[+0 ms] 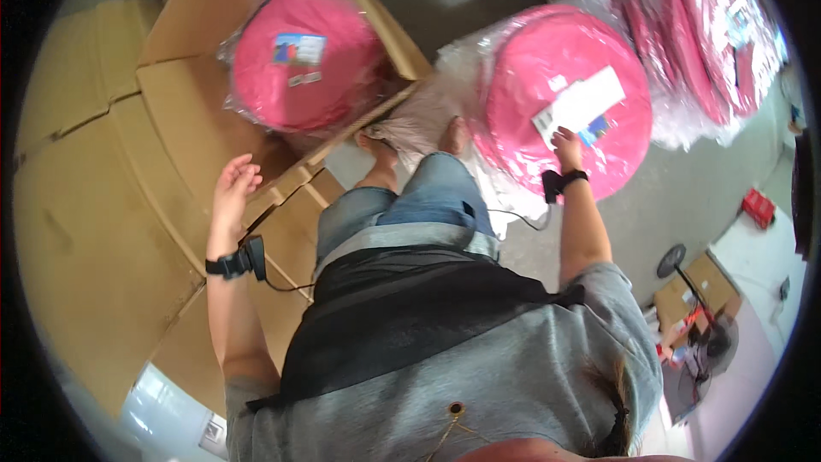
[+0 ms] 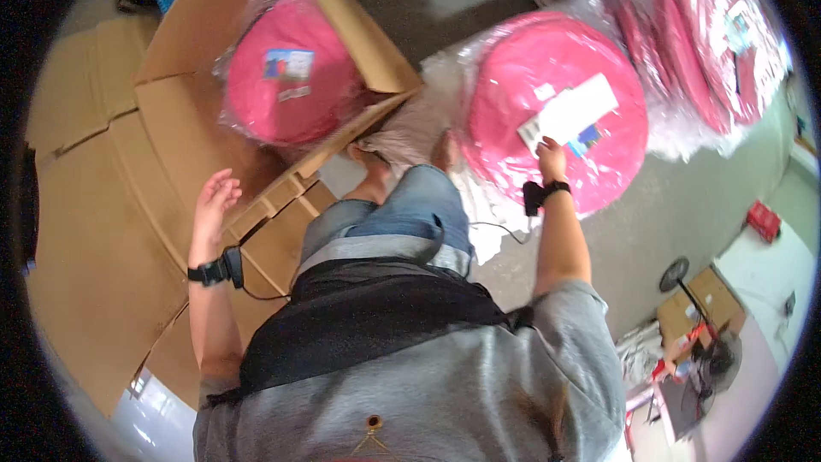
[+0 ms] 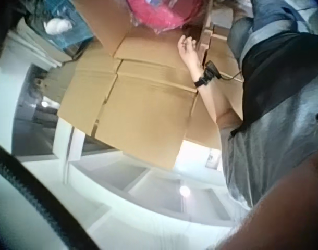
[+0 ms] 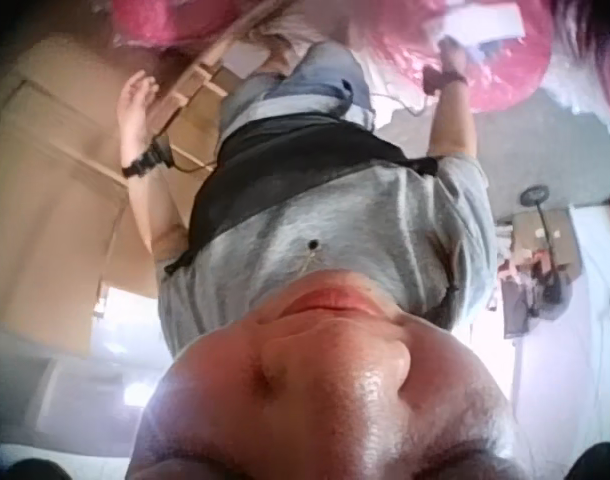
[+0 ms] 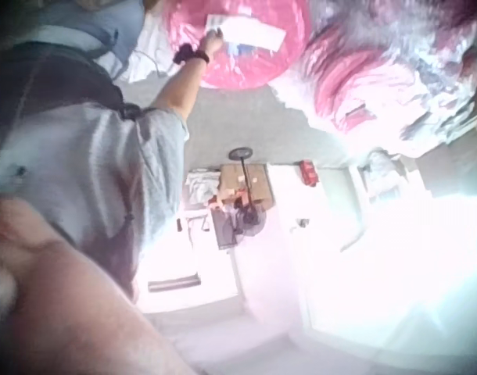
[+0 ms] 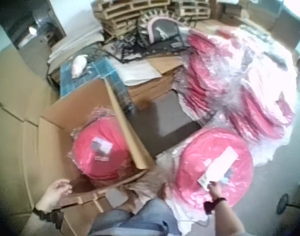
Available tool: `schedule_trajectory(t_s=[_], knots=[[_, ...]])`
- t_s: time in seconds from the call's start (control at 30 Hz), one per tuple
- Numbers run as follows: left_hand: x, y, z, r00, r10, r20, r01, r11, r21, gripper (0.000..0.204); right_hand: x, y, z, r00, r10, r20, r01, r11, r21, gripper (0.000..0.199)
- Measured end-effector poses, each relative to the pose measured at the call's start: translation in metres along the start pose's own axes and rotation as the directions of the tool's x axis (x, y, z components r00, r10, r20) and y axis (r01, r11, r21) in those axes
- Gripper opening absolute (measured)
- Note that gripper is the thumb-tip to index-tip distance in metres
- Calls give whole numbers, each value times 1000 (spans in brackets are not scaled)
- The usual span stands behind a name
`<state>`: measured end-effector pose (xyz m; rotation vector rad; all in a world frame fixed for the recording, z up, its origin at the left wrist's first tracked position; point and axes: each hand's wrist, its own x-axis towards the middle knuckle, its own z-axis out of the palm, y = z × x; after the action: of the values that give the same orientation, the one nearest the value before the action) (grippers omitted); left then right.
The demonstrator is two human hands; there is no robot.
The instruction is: The person applies shipping labels to pink circular items wrapped in plastic. They tear labels from a roll, place them on the items, and use a handheld scanner to scan the labels. The person then places the labeled items into a cardboard box.
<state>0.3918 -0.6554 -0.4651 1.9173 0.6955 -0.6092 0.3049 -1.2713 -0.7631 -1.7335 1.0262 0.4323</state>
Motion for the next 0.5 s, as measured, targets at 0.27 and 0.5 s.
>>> schedule_trajectory(t_s=[0.27,0.5], knots=[[107,-57,-193,991,88,-104,-50,945,324,32,-105,-229,63,759,-624,184,644,761,-74,23],[247,-111,-180,975,-211,-68,218,970,110,31,-184,-364,228,520,-672,528,839,517,-169,27]])
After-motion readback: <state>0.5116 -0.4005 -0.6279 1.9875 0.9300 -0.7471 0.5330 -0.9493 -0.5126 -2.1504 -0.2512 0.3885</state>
